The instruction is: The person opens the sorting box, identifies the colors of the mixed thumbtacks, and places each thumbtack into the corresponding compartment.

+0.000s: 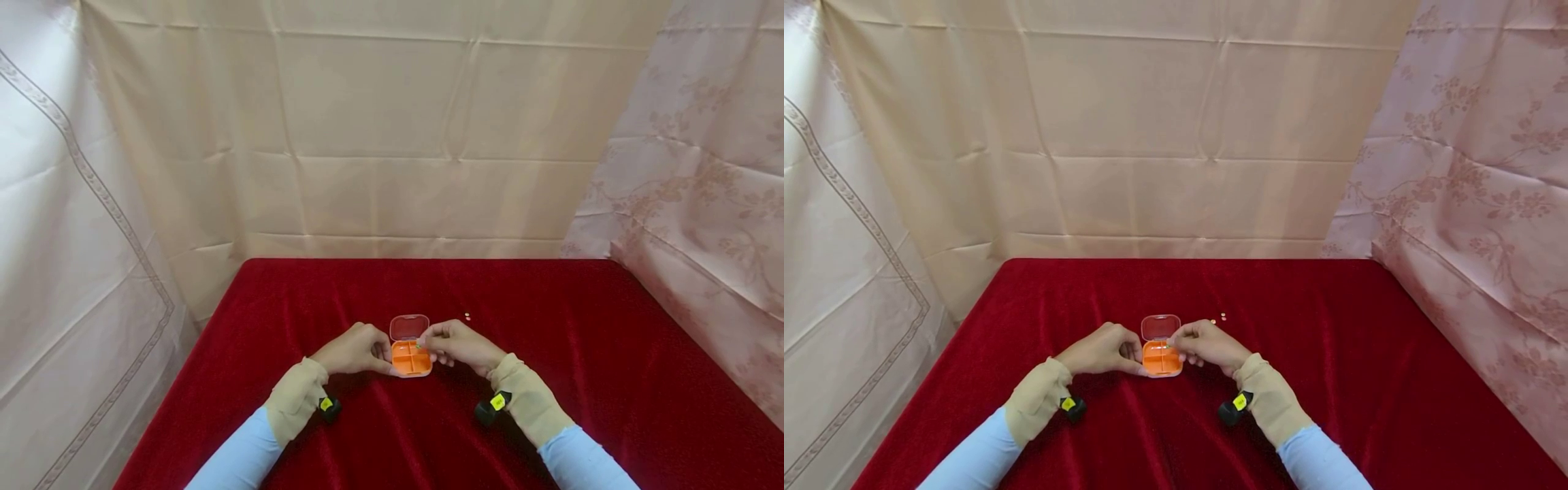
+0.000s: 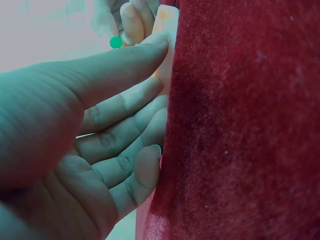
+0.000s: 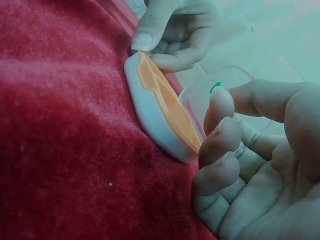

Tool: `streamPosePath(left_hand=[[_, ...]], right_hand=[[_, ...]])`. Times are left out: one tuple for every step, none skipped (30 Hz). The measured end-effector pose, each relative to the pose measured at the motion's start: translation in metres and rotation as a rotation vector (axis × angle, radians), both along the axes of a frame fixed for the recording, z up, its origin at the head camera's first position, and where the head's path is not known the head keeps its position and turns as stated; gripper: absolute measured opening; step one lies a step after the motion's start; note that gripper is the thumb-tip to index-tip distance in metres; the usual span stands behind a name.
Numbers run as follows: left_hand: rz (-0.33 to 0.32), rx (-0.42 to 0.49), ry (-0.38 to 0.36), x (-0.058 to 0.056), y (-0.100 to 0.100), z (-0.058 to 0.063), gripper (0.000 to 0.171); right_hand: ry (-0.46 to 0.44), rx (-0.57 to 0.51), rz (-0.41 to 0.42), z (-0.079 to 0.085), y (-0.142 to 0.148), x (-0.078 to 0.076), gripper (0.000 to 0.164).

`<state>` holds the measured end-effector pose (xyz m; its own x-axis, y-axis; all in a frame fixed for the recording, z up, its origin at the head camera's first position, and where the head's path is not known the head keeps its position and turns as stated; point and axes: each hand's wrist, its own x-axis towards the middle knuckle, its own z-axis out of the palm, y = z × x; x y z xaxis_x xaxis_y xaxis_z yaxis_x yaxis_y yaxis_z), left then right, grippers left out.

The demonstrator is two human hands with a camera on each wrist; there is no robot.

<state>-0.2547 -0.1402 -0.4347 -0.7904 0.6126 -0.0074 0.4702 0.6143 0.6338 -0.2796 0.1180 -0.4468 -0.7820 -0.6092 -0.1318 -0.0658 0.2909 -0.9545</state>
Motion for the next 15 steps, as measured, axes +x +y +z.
streamPosePath(left_hand=[[-0.001,0.0,0.0,-0.0001,0.0,-0.0001,0.02],[-0.002,0.0,0.002,-0.0002,-0.0001,-0.0001,0.02],[-0.002,0.001,0.004,-0.0002,-0.0001,0.0,0.02],[-0.002,0.0,0.006,-0.0003,-0.0002,0.0001,0.02],[-0.002,0.001,0.008,-0.0003,-0.0003,0.0002,0.02],[-0.003,0.001,0.009,-0.0003,-0.0003,0.0004,0.019],[-0.003,0.0,0.01,-0.0003,-0.0003,0.0005,0.019],[-0.002,0.0,0.01,-0.0003,-0.0003,0.0006,0.019],[-0.002,0.001,0.009,-0.0003,-0.0003,0.0007,0.019],[-0.002,0.001,0.008,-0.0003,-0.0002,0.0007,0.019],[-0.002,0.0,0.007,-0.0002,-0.0001,0.0007,0.019],[-0.001,-0.001,0.006,0.0,-0.0001,0.0006,0.019],[0.0,-0.001,0.005,0.0001,0.0001,0.0005,0.019],[0.0,0.0,0.005,0.0002,0.0002,0.0005,0.019],[0.0,0.0,0.004,0.0003,0.0003,0.0003,0.019]], right_hand=[[0.003,-0.001,-0.001,0.0002,-0.0005,0.0004,0.028],[0.007,-0.002,-0.003,0.0007,-0.001,0.0009,0.027],[0.014,-0.001,-0.004,0.0009,-0.0016,0.0011,0.027],[0.018,-0.001,-0.004,0.0011,-0.0021,0.0013,0.028],[0.022,-0.002,-0.004,0.0011,-0.0026,0.0014,0.027],[0.025,-0.003,-0.005,0.0011,-0.003,0.0015,0.027],[0.028,-0.004,-0.006,0.0011,-0.0034,0.0015,0.027],[0.03,-0.003,-0.007,0.001,-0.0038,0.0016,0.027],[0.032,-0.004,-0.009,0.0009,-0.0041,0.0017,0.027],[0.033,-0.004,-0.011,0.0009,-0.0044,0.0021,0.026],[0.035,-0.002,-0.015,0.0008,-0.0047,0.0026,0.025],[0.04,0.001,-0.018,0.0005,-0.005,0.0027,0.025],[0.045,0.004,-0.021,0.0002,-0.0054,0.003,0.024],[0.052,0.009,-0.024,-0.0001,-0.0059,0.0034,0.023],[0.055,0.012,-0.027,-0.0003,-0.0064,0.0038,0.023]])
